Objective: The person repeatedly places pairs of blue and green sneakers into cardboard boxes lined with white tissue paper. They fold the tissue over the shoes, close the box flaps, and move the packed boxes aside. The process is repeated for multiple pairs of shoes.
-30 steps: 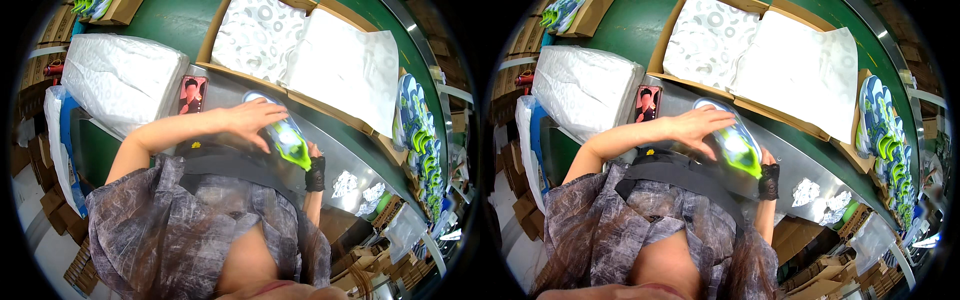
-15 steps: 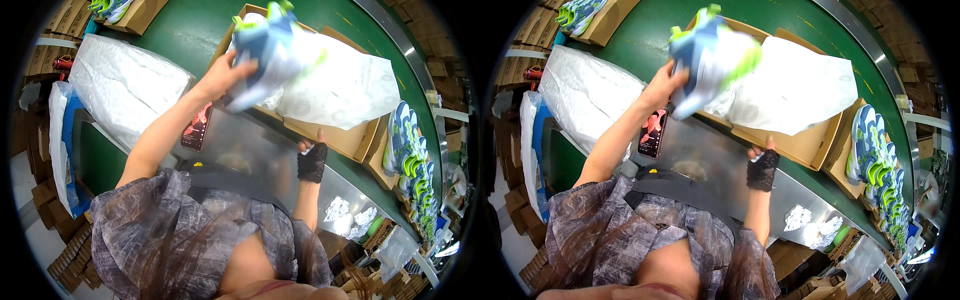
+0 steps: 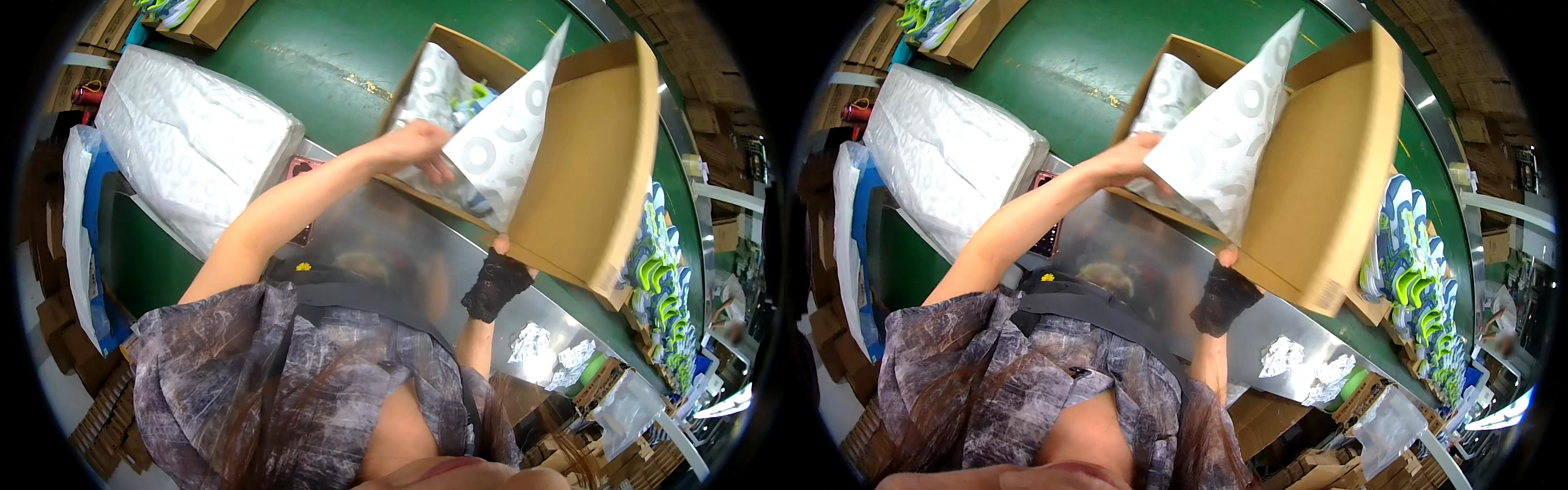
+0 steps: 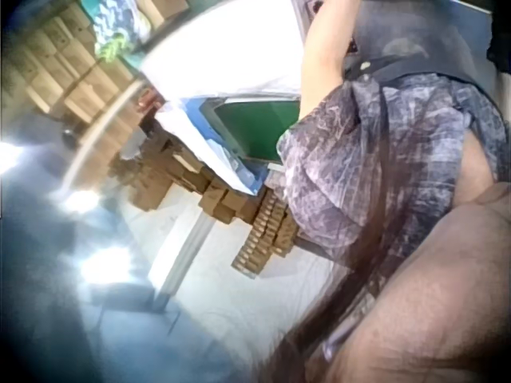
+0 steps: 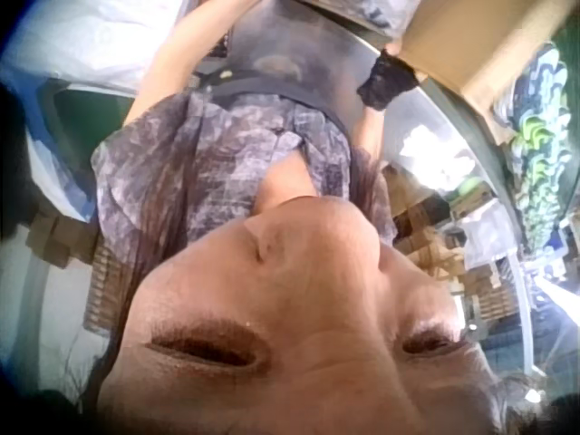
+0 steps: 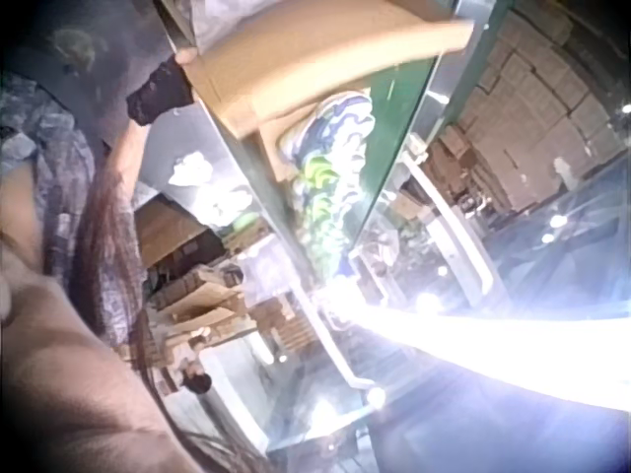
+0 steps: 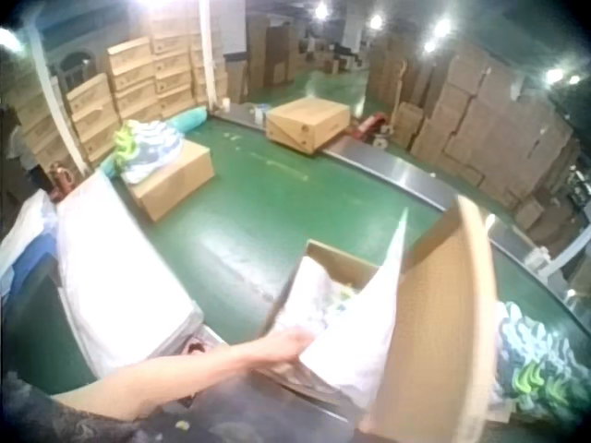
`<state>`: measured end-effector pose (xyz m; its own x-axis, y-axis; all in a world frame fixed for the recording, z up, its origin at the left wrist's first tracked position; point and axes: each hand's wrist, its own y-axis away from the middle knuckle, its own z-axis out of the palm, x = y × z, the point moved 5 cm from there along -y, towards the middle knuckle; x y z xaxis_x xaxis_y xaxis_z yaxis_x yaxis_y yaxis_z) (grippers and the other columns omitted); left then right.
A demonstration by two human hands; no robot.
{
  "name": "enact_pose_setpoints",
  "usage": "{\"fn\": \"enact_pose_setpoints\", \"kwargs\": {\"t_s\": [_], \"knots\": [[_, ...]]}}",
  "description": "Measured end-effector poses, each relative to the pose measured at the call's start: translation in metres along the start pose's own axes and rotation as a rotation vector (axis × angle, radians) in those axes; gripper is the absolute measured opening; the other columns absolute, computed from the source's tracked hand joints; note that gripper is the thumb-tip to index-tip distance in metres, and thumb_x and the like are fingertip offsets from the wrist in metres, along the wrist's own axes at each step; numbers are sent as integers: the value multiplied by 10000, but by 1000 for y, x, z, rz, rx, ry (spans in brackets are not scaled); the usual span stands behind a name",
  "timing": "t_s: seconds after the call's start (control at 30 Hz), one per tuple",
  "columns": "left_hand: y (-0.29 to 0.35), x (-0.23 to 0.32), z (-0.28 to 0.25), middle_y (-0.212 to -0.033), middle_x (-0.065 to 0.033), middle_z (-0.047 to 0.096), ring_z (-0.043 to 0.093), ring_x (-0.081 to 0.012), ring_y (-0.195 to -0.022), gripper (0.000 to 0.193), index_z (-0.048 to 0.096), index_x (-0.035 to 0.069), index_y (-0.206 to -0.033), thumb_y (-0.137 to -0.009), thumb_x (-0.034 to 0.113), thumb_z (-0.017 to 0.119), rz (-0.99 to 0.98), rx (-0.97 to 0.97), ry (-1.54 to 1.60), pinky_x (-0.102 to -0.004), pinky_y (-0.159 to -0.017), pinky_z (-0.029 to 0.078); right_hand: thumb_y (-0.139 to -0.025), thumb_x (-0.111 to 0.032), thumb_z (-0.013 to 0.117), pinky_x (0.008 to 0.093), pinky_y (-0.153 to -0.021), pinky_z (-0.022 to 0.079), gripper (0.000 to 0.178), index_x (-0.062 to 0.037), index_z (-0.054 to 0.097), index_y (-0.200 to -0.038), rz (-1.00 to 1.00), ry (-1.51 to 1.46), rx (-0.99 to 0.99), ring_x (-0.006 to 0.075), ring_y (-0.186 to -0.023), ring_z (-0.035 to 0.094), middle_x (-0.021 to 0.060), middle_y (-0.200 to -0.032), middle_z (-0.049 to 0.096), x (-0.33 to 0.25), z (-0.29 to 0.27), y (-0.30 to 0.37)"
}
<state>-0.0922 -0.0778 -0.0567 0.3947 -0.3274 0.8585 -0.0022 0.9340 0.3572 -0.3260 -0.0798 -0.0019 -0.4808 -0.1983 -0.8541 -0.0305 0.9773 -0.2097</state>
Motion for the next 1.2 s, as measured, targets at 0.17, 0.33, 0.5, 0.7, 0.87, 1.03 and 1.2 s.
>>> {"fn": "enact_pose_setpoints", "kwargs": {"t_s": [0.17, 0.33, 0.5, 0.7, 0.87, 1.03, 1.2], "knots": [[37, 10, -100, -824, -76, 575, 558, -161, -762, 517, 528, -1, -1104, -877, 455, 442, 155, 806, -15, -280, -667, 443, -659, 50, 494, 368, -723, 502, 700, -198, 375, -1303, -376, 667, -549, 396, -970, 535, 228, -1271, 370, -14, 66, 9], [15, -21, -68, -1055, -247, 522, 473, -352, -1019, 542, 456, -22, -1189, -852, 402, 464, 242, 715, -679, -400, -892, 369, -663, 71, 487, 391, -698, 506, 733, -229, 357, -1319, -475, 759, -634, 404, -991, 525, 256, -1270, 339, -1, 89, 20], [11, -31, -78, -1075, -169, 549, 499, -291, -1006, 611, 450, 6, -1211, -788, 438, 540, 88, 607, -458, -385, -877, 379, -634, 49, 522, 380, -674, 506, 725, -225, 396, -1293, -470, 721, -635, 371, -920, 563, 230, -1296, 324, 1, 80, 19], [-19, -9, -66, -1239, -112, 463, 436, -275, -1130, 820, 415, 110, -1273, -642, 615, 560, -98, 95, 311, -478, -901, 340, -571, -10, 582, 336, -654, 497, 695, -206, 473, -1229, -602, 613, -527, 300, -809, 600, 114, -1241, 455, -66, 49, -32], [23, 38, -48, -1083, -117, 557, 565, -202, -942, 607, 471, 22, -1180, -766, 461, 538, -80, 212, 458, -325, -827, 453, -579, 37, 628, 330, -766, 445, 654, -127, 511, -1202, -733, 384, -211, 256, -886, 532, 125, -1131, 503, -133, -5, -57], [113, 94, -47, -1119, -118, 538, 549, -210, -970, 571, 461, 73, -1199, -784, 461, 511, 198, 338, 397, -343, -818, 450, -775, -104, 644, 203, -543, 376, 382, -55, 531, -1136, -462, 135, 6, 39, -523, 372, 69, -1034, 551, -84, -50, -43], [245, 100, -115, -1023, -96, 588, 581, -201, -875, 417, 529, 24, -1094, -848, 356, 473, 551, 572, 348, -309, -783, 470, -813, -277, 603, 263, -570, 398, 379, -64, 515, -1114, 715, -520, -201, 132, -635, 498, 84, -994, 565, 99, -44, 1]]}}
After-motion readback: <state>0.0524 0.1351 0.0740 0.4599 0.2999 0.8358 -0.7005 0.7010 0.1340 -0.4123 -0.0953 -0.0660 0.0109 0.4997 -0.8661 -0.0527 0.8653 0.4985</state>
